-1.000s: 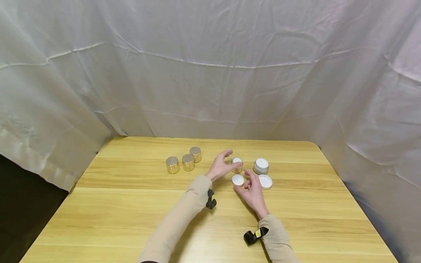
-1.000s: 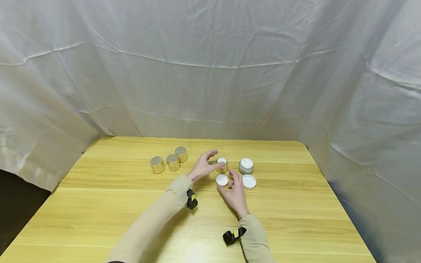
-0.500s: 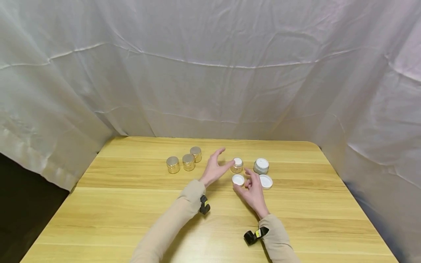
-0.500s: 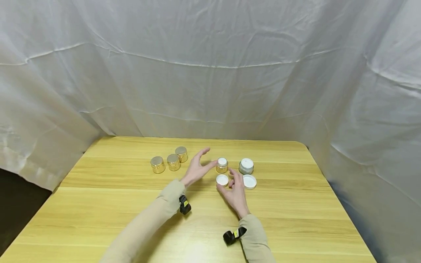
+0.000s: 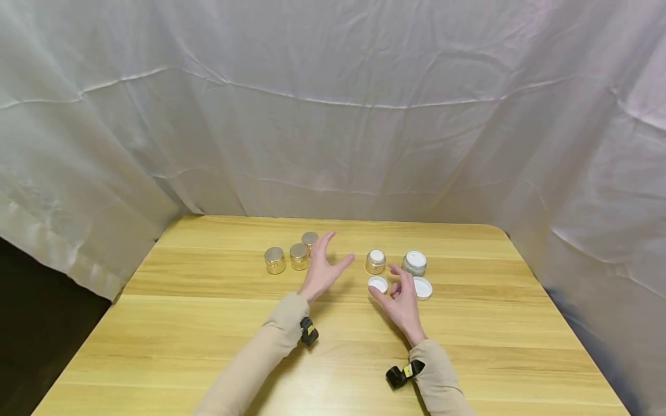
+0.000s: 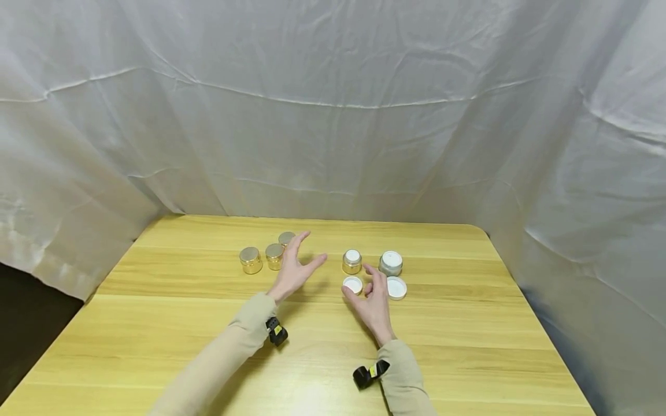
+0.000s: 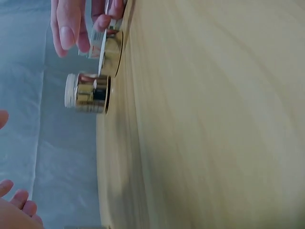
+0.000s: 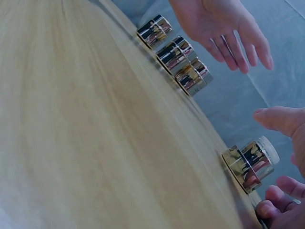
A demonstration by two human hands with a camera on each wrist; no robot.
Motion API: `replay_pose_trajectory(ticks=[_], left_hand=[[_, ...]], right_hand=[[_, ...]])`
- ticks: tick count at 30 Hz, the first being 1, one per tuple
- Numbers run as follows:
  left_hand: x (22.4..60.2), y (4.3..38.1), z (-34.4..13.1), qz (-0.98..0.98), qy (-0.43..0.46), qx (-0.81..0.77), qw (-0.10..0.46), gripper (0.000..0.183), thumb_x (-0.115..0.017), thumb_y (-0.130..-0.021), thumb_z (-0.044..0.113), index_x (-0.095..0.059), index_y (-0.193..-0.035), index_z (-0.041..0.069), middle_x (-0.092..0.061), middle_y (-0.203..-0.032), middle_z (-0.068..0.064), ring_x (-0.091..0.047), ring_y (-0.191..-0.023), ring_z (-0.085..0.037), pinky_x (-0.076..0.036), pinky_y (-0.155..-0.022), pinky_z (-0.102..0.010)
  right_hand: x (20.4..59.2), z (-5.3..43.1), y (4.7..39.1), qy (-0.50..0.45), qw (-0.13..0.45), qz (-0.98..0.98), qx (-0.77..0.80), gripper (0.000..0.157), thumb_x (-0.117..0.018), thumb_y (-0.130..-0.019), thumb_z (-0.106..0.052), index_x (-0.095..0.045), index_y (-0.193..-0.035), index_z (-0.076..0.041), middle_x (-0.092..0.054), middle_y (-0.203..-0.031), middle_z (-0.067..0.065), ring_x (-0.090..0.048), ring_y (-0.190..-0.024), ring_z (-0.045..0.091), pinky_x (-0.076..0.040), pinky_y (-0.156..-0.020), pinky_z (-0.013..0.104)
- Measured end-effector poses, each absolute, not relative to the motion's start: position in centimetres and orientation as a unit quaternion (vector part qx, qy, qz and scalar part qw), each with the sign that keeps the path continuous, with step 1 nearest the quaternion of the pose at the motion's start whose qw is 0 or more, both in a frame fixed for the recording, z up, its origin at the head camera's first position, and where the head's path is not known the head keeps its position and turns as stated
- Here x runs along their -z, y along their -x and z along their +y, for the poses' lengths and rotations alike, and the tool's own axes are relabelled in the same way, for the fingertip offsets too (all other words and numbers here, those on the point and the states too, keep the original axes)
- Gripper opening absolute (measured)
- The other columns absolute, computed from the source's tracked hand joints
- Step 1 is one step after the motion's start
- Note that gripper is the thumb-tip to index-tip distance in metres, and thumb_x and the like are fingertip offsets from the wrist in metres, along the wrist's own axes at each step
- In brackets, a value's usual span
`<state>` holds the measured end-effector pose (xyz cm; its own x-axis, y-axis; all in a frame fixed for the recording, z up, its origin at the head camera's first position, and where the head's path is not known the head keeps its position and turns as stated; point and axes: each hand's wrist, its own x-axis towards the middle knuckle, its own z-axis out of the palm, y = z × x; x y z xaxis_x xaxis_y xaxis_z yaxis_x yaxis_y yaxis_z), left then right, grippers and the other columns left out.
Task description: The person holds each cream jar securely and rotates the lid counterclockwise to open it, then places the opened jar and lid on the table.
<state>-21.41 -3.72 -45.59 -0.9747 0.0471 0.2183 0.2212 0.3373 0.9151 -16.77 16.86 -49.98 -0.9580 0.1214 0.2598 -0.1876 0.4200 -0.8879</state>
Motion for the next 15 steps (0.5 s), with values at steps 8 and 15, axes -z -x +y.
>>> replay_pose_trajectory(ticks=[8, 15], left_hand=[[45.7, 21.1, -6.5, -0.827, 0.08, 0.541, 0.127, 0.08, -0.077, -0.087, 0.032, -0.037, -0.153, 0.014, -0.033, -0.161, -0.012, -0.03, -0.15, -0.032, -0.027, -0.126, -0.056], [45.1, 20.8, -8.5, -0.851, 0.076, 0.5, 0.142, 0.084, -0.079, -0.085, 0.027, -0.034, -0.153, 0.006, -0.031, -0.161, -0.017, -0.03, -0.148, -0.037, -0.035, -0.121, -0.058]], right_hand=[[49.4, 16.4, 16.5, -0.017, 0.179, -0.825, -0.536, 0.069, -0.085, -0.077, -0.014, -0.053, -0.138, -0.001, -0.053, -0.129, 0.022, -0.045, -0.082, 0.025, -0.039, -0.069, 0.018], [48.4, 15.4, 16.1, -0.032, 0.233, -0.809, -0.539, 0.061, -0.083, -0.076, -0.009, -0.058, -0.131, 0.001, -0.055, -0.128, 0.022, -0.047, -0.093, 0.03, -0.042, -0.076, 0.028]])
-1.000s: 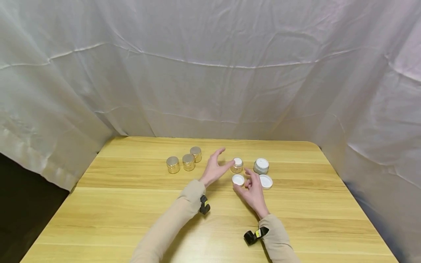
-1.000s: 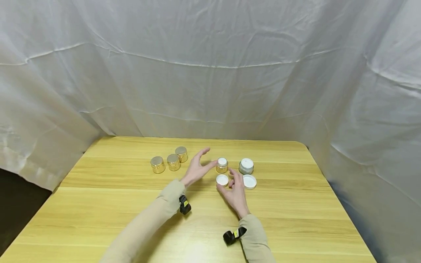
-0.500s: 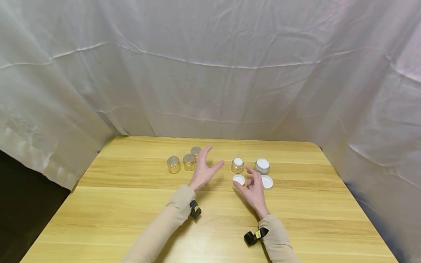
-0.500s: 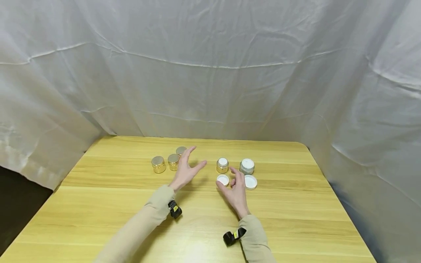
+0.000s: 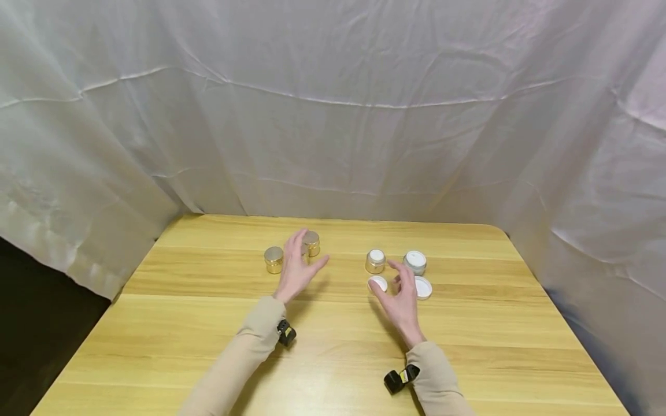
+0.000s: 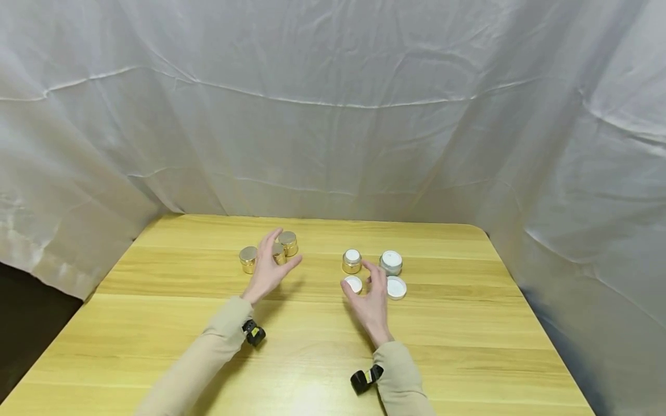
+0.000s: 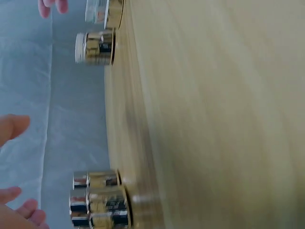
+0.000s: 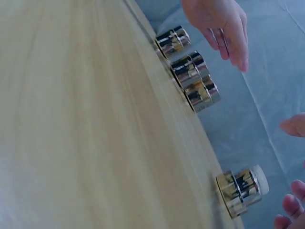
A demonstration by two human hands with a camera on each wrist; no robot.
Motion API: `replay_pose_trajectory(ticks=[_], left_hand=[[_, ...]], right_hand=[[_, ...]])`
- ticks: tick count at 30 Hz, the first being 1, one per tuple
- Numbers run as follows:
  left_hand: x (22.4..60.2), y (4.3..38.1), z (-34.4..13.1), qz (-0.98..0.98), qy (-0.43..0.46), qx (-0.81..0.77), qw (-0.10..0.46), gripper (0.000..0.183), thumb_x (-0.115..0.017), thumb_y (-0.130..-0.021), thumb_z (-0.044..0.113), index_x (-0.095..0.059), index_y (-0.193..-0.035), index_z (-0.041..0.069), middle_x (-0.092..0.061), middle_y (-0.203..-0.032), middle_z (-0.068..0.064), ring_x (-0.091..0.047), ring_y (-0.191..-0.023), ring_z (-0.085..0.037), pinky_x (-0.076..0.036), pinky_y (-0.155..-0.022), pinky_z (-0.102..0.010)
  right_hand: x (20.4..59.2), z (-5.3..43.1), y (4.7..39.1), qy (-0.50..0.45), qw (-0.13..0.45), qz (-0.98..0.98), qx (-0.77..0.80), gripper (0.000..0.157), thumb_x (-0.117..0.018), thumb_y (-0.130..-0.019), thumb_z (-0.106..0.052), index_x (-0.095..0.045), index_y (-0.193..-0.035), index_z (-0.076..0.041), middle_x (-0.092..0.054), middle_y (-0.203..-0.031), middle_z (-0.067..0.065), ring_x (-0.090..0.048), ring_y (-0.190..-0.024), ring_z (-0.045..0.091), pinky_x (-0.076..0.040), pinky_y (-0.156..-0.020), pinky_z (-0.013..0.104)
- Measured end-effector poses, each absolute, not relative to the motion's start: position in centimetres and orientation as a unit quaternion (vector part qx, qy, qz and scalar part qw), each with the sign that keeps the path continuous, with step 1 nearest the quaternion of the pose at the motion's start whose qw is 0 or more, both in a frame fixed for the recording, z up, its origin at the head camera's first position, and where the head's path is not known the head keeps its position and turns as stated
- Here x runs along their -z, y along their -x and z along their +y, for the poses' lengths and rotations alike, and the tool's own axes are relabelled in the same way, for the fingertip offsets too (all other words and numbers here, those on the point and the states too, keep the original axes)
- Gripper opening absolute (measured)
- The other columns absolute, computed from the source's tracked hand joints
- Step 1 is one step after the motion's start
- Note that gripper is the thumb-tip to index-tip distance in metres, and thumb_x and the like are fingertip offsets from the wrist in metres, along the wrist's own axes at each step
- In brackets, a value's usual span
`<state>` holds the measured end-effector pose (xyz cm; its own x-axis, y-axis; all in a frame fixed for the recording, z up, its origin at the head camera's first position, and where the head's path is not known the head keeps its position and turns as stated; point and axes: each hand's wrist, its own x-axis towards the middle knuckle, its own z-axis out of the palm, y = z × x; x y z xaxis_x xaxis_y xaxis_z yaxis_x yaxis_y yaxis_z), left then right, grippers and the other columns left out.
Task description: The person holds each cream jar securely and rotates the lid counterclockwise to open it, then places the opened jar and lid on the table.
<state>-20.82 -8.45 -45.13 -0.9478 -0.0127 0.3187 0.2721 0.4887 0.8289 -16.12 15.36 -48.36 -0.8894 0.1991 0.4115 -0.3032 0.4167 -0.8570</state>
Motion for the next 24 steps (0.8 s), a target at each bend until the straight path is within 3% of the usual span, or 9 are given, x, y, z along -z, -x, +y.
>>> replay_pose_trajectory(ticks=[7, 10, 16, 24], left_hand=[[45.0, 21.2, -9.2, -0.895, 0.061, 0.421, 0.135, 0.087, -0.081, -0.082, 0.013, -0.032, -0.152, -0.002, -0.029, -0.158, -0.027, -0.027, -0.147, -0.045, -0.037, -0.119, -0.06], [45.1, 21.4, -9.4, -0.929, 0.058, 0.341, 0.134, 0.087, -0.082, -0.081, 0.014, -0.033, -0.151, -0.003, -0.036, -0.153, -0.031, -0.029, -0.145, -0.047, -0.041, -0.117, -0.06], [45.1, 21.8, -9.8, -0.976, 0.036, 0.138, 0.161, 0.096, -0.088, -0.076, 0.037, -0.038, -0.147, -0.006, -0.062, -0.129, -0.03, -0.038, -0.143, -0.047, -0.028, -0.125, -0.056], [45.1, 22.9, -10.6, -0.988, 0.035, 0.084, 0.127, 0.093, -0.087, -0.07, 0.053, -0.053, -0.132, -0.006, -0.07, -0.121, -0.024, -0.035, -0.147, -0.042, -0.013, -0.13, -0.055]], right_hand=[[48.3, 14.8, 16.0, -0.046, 0.265, -0.801, -0.535, 0.056, -0.082, -0.077, -0.009, -0.06, -0.128, 0.001, -0.058, -0.125, 0.02, -0.045, -0.091, 0.029, -0.04, -0.072, 0.029], [48.3, 14.7, 15.9, -0.047, 0.269, -0.799, -0.536, 0.055, -0.082, -0.078, -0.008, -0.061, -0.127, 0.001, -0.058, -0.124, 0.02, -0.045, -0.091, 0.029, -0.04, -0.072, 0.029], [48.4, 14.8, 15.9, -0.043, 0.263, -0.799, -0.539, 0.056, -0.082, -0.077, -0.007, -0.061, -0.128, 0.001, -0.058, -0.126, 0.018, -0.045, -0.092, 0.03, -0.04, -0.074, 0.029], [48.2, 14.9, 15.8, -0.038, 0.261, -0.8, -0.539, 0.056, -0.081, -0.077, -0.007, -0.06, -0.129, 0.001, -0.058, -0.127, 0.018, -0.046, -0.094, 0.029, -0.04, -0.075, 0.029]])
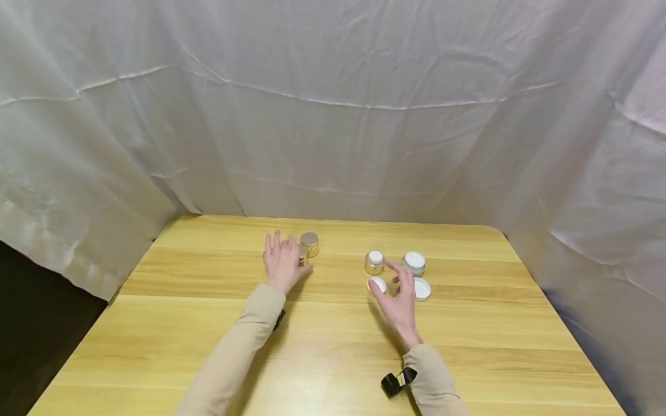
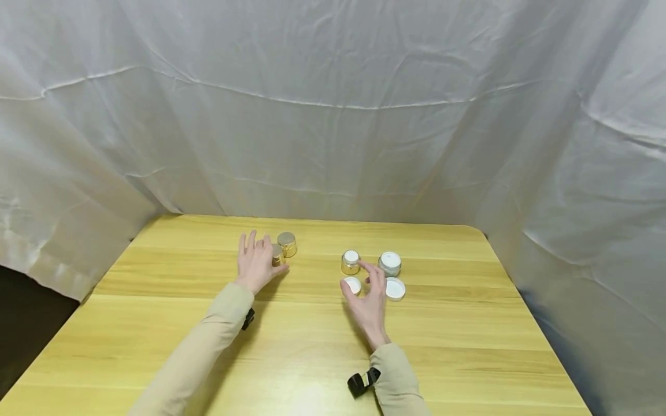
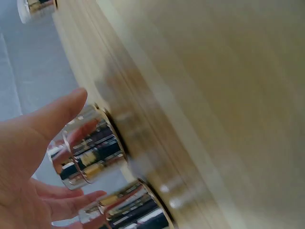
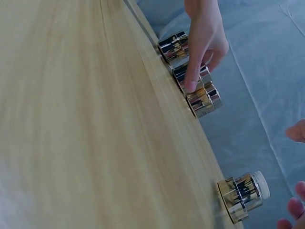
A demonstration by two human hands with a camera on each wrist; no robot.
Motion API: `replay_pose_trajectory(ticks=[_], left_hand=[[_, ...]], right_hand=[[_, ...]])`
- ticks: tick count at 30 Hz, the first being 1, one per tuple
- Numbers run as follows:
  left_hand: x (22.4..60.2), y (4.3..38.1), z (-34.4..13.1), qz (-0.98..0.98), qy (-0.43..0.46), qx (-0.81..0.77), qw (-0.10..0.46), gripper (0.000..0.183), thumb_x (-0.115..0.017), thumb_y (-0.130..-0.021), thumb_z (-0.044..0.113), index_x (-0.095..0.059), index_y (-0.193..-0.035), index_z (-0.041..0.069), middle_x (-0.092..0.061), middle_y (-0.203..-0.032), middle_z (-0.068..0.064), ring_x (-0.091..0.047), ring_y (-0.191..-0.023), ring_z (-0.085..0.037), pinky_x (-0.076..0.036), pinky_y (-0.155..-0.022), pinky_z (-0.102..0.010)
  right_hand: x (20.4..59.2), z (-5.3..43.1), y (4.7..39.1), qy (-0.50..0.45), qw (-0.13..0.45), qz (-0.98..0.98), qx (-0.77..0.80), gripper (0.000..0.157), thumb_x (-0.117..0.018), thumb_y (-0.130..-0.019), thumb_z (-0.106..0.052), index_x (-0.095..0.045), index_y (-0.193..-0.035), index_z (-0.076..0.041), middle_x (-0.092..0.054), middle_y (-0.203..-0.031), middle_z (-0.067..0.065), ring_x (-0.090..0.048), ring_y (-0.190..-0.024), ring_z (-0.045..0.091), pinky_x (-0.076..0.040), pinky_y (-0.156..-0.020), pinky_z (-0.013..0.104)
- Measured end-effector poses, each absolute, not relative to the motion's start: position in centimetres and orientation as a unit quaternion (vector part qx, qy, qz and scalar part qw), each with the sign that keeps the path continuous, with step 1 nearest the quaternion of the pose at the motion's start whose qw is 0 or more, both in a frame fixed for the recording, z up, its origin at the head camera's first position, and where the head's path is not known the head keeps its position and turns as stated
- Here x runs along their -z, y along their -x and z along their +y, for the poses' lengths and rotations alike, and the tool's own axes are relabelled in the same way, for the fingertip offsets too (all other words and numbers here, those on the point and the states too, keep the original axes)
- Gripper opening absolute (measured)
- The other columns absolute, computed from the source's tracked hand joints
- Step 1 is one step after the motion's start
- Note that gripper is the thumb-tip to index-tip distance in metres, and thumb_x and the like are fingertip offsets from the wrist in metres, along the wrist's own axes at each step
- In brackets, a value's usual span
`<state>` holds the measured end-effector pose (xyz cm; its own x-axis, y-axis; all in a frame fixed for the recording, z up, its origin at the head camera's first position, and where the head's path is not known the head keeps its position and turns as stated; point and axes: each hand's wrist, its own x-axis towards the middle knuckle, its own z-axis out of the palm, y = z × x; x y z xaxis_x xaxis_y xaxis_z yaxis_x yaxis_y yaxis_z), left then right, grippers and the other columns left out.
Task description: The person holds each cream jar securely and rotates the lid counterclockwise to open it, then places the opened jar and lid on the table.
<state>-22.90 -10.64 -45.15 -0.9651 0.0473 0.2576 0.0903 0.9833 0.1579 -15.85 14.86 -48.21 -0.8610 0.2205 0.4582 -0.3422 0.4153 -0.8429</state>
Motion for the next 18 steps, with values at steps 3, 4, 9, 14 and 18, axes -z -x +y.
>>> replay_pose_trajectory(ticks=[3, 4, 9, 14, 18], left_hand=[[45.1, 23.3, -10.9, -0.992, 0.031, 0.078, 0.098, 0.085, -0.086, -0.069, 0.055, -0.06, -0.124, -0.005, -0.069, -0.121, -0.023, -0.03, -0.15, -0.041, -0.006, -0.131, -0.055], [45.1, 23.3, -10.9, -0.992, 0.031, 0.077, 0.091, 0.083, -0.086, -0.069, 0.055, -0.062, -0.121, -0.004, -0.07, -0.121, -0.023, -0.03, -0.151, -0.041, -0.004, -0.131, -0.055], [45.2, 23.8, -11.1, -0.993, 0.027, 0.075, 0.091, 0.078, -0.087, -0.065, 0.056, -0.068, -0.113, -0.002, -0.071, -0.118, -0.021, -0.033, -0.149, -0.041, -0.003, -0.131, -0.057], [45.1, 24.3, -11.2, -0.992, 0.011, 0.091, 0.082, 0.07, -0.089, -0.063, 0.053, -0.072, -0.108, 0.002, -0.071, -0.121, -0.018, -0.033, -0.149, -0.039, 0.001, -0.13, -0.058], [45.2, 24.5, -11.2, -0.991, 0.006, 0.11, 0.075, 0.061, -0.091, -0.063, 0.05, -0.074, -0.103, 0.006, -0.071, -0.122, -0.017, -0.032, -0.15, -0.038, 0.002, -0.13, -0.057]], right_hand=[[48.2, 14.9, 15.9, -0.036, 0.259, -0.801, -0.538, 0.056, -0.081, -0.077, -0.008, -0.061, -0.128, 0.001, -0.058, -0.127, 0.02, -0.046, -0.095, 0.03, -0.04, -0.075, 0.03], [48.2, 14.9, 15.9, -0.035, 0.259, -0.801, -0.539, 0.056, -0.081, -0.077, -0.008, -0.06, -0.128, 0.001, -0.058, -0.127, 0.02, -0.046, -0.095, 0.031, -0.04, -0.075, 0.03], [48.2, 14.9, 15.9, -0.034, 0.261, -0.801, -0.538, 0.056, -0.08, -0.077, -0.008, -0.061, -0.128, 0.002, -0.058, -0.128, 0.02, -0.046, -0.095, 0.032, -0.04, -0.076, 0.031], [48.2, 14.9, 15.9, -0.037, 0.263, -0.802, -0.535, 0.056, -0.081, -0.077, -0.009, -0.061, -0.128, 0.002, -0.058, -0.127, 0.019, -0.046, -0.095, 0.033, -0.04, -0.075, 0.032], [48.3, 15.1, 15.9, -0.038, 0.266, -0.802, -0.534, 0.055, -0.081, -0.077, -0.008, -0.061, -0.127, 0.002, -0.058, -0.126, 0.02, -0.046, -0.094, 0.033, -0.04, -0.074, 0.032]])
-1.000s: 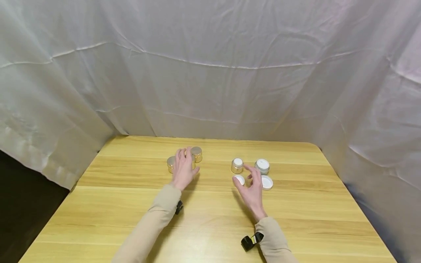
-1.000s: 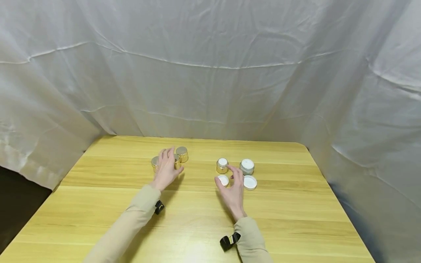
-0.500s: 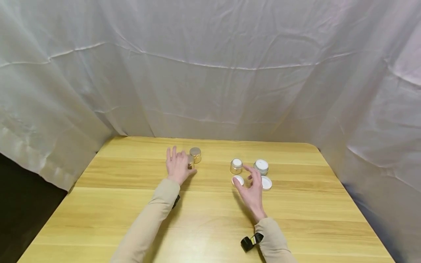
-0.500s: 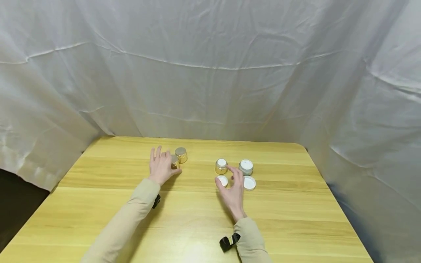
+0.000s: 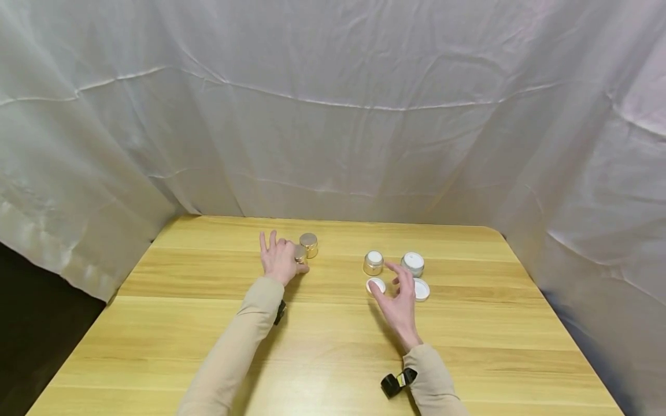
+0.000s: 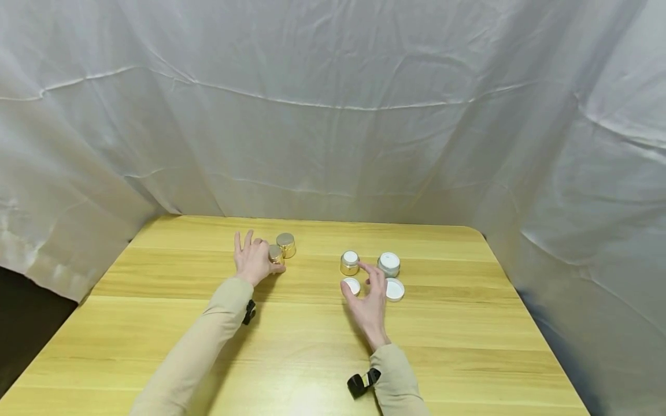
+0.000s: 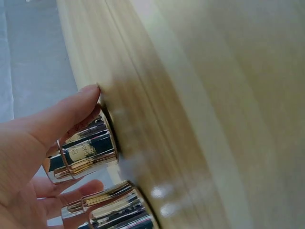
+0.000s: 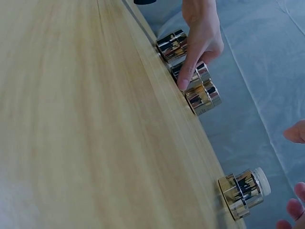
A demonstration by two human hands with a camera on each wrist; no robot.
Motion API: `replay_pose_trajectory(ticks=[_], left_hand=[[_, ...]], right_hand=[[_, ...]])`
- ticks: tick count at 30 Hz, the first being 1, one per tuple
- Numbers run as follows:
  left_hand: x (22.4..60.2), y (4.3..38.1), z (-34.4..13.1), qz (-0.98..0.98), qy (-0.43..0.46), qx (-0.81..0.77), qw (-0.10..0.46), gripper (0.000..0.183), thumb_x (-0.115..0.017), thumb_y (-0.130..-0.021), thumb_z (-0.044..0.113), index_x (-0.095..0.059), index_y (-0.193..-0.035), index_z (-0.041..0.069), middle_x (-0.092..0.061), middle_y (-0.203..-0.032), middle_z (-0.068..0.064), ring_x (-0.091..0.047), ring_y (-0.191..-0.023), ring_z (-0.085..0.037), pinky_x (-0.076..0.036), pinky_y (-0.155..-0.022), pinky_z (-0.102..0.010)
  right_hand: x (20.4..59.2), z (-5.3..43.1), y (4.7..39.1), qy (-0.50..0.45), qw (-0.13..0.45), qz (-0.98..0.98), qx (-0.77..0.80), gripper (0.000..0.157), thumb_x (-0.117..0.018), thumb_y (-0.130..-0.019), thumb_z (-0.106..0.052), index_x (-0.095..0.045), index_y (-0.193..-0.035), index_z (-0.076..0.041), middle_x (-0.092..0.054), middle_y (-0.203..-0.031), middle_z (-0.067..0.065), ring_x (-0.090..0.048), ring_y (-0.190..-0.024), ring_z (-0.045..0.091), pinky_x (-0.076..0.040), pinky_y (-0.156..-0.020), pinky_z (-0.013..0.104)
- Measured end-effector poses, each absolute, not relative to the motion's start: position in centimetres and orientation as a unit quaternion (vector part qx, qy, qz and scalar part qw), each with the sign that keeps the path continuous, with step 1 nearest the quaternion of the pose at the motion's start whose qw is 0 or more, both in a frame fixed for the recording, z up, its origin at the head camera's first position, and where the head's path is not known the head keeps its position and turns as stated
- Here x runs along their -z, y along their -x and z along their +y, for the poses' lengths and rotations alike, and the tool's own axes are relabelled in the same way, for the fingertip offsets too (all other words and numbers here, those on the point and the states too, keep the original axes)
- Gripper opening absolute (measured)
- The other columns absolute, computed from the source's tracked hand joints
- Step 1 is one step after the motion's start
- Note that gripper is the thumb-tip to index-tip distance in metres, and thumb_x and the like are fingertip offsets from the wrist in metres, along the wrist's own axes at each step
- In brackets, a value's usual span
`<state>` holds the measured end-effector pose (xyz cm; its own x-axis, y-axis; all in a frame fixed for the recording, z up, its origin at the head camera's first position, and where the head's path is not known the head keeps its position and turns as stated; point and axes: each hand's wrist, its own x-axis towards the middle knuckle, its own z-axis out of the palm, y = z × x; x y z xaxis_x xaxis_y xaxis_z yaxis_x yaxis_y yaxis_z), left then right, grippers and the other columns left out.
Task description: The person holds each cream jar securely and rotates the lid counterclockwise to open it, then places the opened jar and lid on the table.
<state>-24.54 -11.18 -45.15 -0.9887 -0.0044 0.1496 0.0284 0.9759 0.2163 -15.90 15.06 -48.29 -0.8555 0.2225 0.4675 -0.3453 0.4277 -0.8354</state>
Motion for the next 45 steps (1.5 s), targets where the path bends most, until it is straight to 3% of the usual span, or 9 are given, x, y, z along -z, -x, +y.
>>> replay_pose_trajectory(ticks=[10, 17, 22, 28, 35, 38, 42, 45], left_hand=[[45.7, 24.1, -11.3, -0.981, 0.01, 0.147, 0.125, 0.051, -0.094, -0.061, 0.042, -0.07, -0.088, 0.007, -0.076, -0.108, -0.014, -0.04, -0.147, -0.035, 0.003, -0.131, -0.053], [45.7, 23.2, -11.0, -0.967, 0.023, 0.184, 0.176, 0.058, -0.095, -0.062, 0.037, -0.07, -0.104, 0.005, -0.077, -0.106, -0.013, -0.044, -0.145, -0.034, -0.006, -0.131, -0.053], [45.6, 22.6, -10.6, -0.95, 0.026, 0.237, 0.201, 0.057, -0.096, -0.061, 0.028, -0.067, -0.104, 0.005, -0.077, -0.108, -0.013, -0.047, -0.143, -0.034, -0.01, -0.131, -0.052], [45.7, 21.6, -10.3, -0.929, 0.024, 0.303, 0.211, 0.057, -0.096, -0.059, 0.018, -0.065, -0.104, 0.002, -0.074, -0.108, -0.016, -0.05, -0.14, -0.035, -0.012, -0.132, -0.05], [45.7, 20.4, -10.0, -0.907, 0.037, 0.36, 0.217, 0.06, -0.095, -0.062, 0.013, -0.065, -0.111, -0.003, -0.073, -0.111, -0.02, -0.064, -0.117, -0.038, -0.021, -0.13, -0.048], [45.4, 19.8, -9.9, -0.898, 0.031, 0.388, 0.206, 0.059, -0.094, -0.064, 0.013, -0.065, -0.113, -0.002, -0.072, -0.115, -0.021, -0.063, -0.119, -0.039, -0.025, -0.129, -0.049], [45.2, 19.1, -9.6, -0.881, 0.022, 0.433, 0.188, 0.054, -0.091, -0.065, 0.013, -0.067, -0.112, 0.002, -0.072, -0.113, -0.018, -0.064, -0.109, -0.036, -0.045, -0.113, -0.054], [45.3, 18.7, -9.4, -0.864, 0.038, 0.467, 0.184, 0.051, -0.09, -0.065, 0.011, -0.068, -0.11, 0.003, -0.072, -0.11, -0.017, -0.065, -0.104, -0.034, -0.053, -0.099, -0.053]], right_hand=[[48.4, 15.1, 16.0, -0.041, 0.264, -0.803, -0.533, 0.055, -0.08, -0.077, -0.008, -0.061, -0.128, 0.002, -0.057, -0.127, 0.02, -0.046, -0.094, 0.033, -0.04, -0.074, 0.031], [48.5, 15.2, 16.1, -0.036, 0.26, -0.805, -0.532, 0.055, -0.08, -0.078, -0.009, -0.061, -0.128, 0.0, -0.057, -0.128, 0.019, -0.047, -0.095, 0.033, -0.04, -0.075, 0.029], [48.5, 15.2, 16.0, -0.034, 0.255, -0.803, -0.538, 0.056, -0.08, -0.078, -0.009, -0.061, -0.129, 0.0, -0.056, -0.13, 0.019, -0.047, -0.097, 0.033, -0.04, -0.076, 0.031], [48.6, 15.3, 16.1, -0.032, 0.26, -0.804, -0.535, 0.055, -0.081, -0.078, -0.008, -0.061, -0.128, -0.001, -0.056, -0.129, 0.018, -0.047, -0.097, 0.032, -0.04, -0.076, 0.032], [48.6, 15.3, 16.1, -0.028, 0.254, -0.804, -0.537, 0.055, -0.081, -0.078, -0.009, -0.061, -0.129, -0.002, -0.056, -0.129, 0.017, -0.046, -0.098, 0.032, -0.04, -0.077, 0.031], [48.5, 15.3, 16.1, -0.026, 0.25, -0.804, -0.539, 0.055, -0.081, -0.078, -0.008, -0.061, -0.129, -0.003, -0.056, -0.13, 0.017, -0.046, -0.098, 0.032, -0.041, -0.077, 0.032], [48.4, 15.3, 16.1, -0.023, 0.246, -0.804, -0.541, 0.056, -0.081, -0.078, -0.008, -0.061, -0.13, -0.003, -0.056, -0.13, 0.017, -0.047, -0.099, 0.032, -0.041, -0.078, 0.033], [48.3, 15.3, 16.1, -0.019, 0.243, -0.805, -0.541, 0.056, -0.08, -0.078, -0.008, -0.061, -0.13, -0.002, -0.056, -0.13, 0.017, -0.047, -0.1, 0.032, -0.041, -0.079, 0.033]])
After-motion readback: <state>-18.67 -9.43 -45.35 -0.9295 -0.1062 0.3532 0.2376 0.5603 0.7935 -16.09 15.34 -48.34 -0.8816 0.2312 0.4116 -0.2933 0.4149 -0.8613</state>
